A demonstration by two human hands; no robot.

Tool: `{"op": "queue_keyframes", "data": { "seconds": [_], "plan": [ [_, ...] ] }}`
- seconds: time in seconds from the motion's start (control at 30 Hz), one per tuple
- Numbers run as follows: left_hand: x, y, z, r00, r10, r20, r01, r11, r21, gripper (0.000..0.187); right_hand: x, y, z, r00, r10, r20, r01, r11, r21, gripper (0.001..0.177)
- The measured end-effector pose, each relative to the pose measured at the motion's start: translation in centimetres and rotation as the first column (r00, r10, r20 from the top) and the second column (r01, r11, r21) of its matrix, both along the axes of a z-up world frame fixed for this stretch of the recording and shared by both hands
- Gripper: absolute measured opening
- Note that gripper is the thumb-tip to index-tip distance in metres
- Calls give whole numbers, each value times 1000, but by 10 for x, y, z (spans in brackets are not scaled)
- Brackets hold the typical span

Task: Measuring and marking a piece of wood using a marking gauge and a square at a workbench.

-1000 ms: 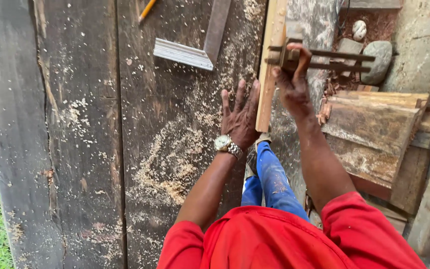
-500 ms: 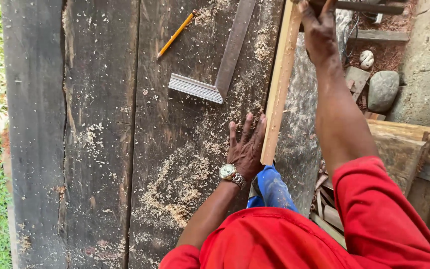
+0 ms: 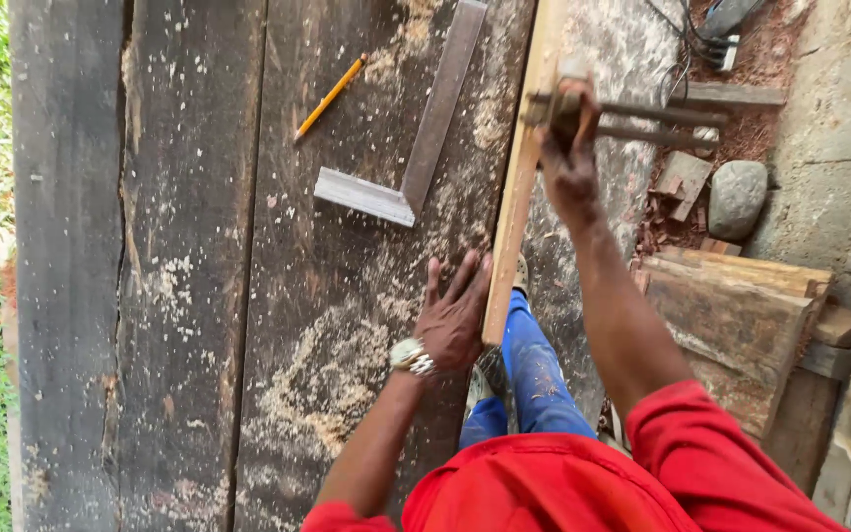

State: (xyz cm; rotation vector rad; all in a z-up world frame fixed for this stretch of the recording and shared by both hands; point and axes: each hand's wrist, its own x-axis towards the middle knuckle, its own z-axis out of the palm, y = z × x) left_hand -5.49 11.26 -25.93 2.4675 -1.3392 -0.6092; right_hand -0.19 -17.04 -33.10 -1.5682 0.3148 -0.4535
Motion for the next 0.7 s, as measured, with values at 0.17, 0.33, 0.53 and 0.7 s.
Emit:
{"op": "queue_keyframes", "data": {
  "seconds": [0.17,0.33,0.53,0.7],
  "plan": [
    [61,-47,33,757,39,-653,-279,922,-268,91,-3,0,10,995,-19,97,25,998,-63,57],
    [65,-149,3,898,430,-89,-439,875,-205,88,34,-19,29,998,-52,41,53,998,-18,56],
    [69,-151,3,888,431,-163,-458,862,-218,82,112,-83,30,997,-63,-36,64,998,27,50],
    [73,-153,5,881,441,-169,-469,860,-202,86,160,-123,18,997,-77,-7,76,995,-70,49]
  ]
}}
